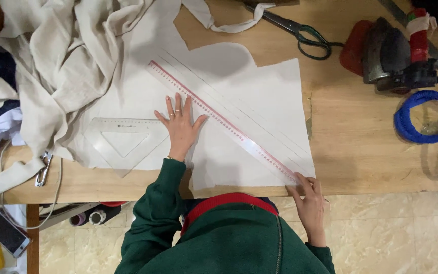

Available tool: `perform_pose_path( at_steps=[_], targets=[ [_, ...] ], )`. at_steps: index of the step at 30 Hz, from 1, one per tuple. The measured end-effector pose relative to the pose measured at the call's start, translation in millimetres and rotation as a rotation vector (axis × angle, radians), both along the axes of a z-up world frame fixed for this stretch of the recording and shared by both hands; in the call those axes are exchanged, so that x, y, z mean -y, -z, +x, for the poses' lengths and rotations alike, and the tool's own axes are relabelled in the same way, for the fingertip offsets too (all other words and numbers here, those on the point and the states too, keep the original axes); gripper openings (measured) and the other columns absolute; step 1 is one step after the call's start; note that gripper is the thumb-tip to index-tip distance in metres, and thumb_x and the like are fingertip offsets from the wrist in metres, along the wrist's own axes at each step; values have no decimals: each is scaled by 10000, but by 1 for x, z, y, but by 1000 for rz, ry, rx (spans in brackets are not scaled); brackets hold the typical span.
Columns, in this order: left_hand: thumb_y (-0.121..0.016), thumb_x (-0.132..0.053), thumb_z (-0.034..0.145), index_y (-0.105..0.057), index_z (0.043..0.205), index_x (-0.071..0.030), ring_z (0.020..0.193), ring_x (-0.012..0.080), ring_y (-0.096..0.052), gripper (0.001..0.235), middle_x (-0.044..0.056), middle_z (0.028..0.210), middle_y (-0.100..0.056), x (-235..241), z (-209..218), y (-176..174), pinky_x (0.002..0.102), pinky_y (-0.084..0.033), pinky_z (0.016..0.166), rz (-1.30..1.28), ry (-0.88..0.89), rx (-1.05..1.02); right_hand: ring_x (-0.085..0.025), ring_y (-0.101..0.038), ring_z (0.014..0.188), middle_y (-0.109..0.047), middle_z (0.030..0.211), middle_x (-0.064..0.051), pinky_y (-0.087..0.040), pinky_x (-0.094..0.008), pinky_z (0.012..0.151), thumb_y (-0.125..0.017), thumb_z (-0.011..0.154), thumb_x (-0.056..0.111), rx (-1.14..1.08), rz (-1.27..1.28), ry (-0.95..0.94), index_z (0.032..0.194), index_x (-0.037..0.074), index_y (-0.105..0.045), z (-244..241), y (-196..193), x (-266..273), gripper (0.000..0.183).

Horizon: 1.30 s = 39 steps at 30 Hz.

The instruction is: Marking lines on pattern paper or fabric with a ruler and pencil, then cutting the material with scissors.

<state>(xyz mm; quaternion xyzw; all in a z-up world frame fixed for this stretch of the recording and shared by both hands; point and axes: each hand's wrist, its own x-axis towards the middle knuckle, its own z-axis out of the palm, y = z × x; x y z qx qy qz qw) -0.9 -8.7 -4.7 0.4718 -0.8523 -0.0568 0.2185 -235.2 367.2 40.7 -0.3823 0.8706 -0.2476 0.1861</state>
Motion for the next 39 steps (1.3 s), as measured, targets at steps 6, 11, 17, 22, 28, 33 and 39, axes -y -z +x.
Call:
perform_pose_path(
  at_steps=[6,11,17,22,28,33,39],
  targets=[
    [-538,-658,1038,-445,1612,-157,1590,339,-50,767,79,1722,-153,0,0,3,777,46,1146,-26,-7,53,-288,-607,1106,-557,1236,-138,-560,-439,795,-695,934,331,-51,-8,-47,1389,125,-641,-2,1,2,502],
    [-491,-602,1060,-516,1533,-145,1564,386,-112,659,167,1659,-327,1,-7,-12,769,55,1134,-4,-9,7,-268,-616,1093,-556,1248,-126,-557,-441,780,-691,930,366,-57,21,-27,1397,148,-641,-1,-5,5,517],
    [-444,-542,1073,-580,1451,-200,1524,433,-191,527,210,1522,-432,9,-34,-18,796,-141,1117,-14,43,-2,-264,-625,1051,-564,1230,-123,-562,-436,742,-710,927,339,-84,-13,-38,1381,146,-651,-3,1,4,497],
    [-464,-508,1079,-548,1452,-199,1548,416,-133,491,177,1564,-369,13,-54,-17,756,-92,1164,26,135,-63,-263,-610,1085,-555,1209,-125,-563,-416,762,-728,920,328,-109,-48,-30,1366,142,-664,-4,4,2,487],
    [-303,-697,1025,-468,1531,-130,1555,395,-113,778,153,1654,-312,17,-41,-8,780,-15,1138,80,-98,-7,-298,-572,1135,-510,1225,-155,-558,-420,851,-731,919,308,-85,-54,-10,1357,112,-668,-5,9,-4,484],
    [-334,-677,1043,-439,1555,-74,1547,404,-78,798,169,1643,-356,30,-24,-2,778,39,1116,103,-137,41,-297,-570,1157,-514,1222,-147,-546,-415,868,-738,914,299,-75,-61,-6,1371,102,-665,-5,11,-4,503],
    [-345,-654,1053,-417,1566,-85,1553,397,-91,769,130,1658,-339,30,-22,-7,774,42,1119,121,-141,23,-294,-575,1144,-523,1227,-151,-567,-409,842,-751,902,278,-76,-56,-23,1379,97,-657,-3,9,-2,519]
  ],
)
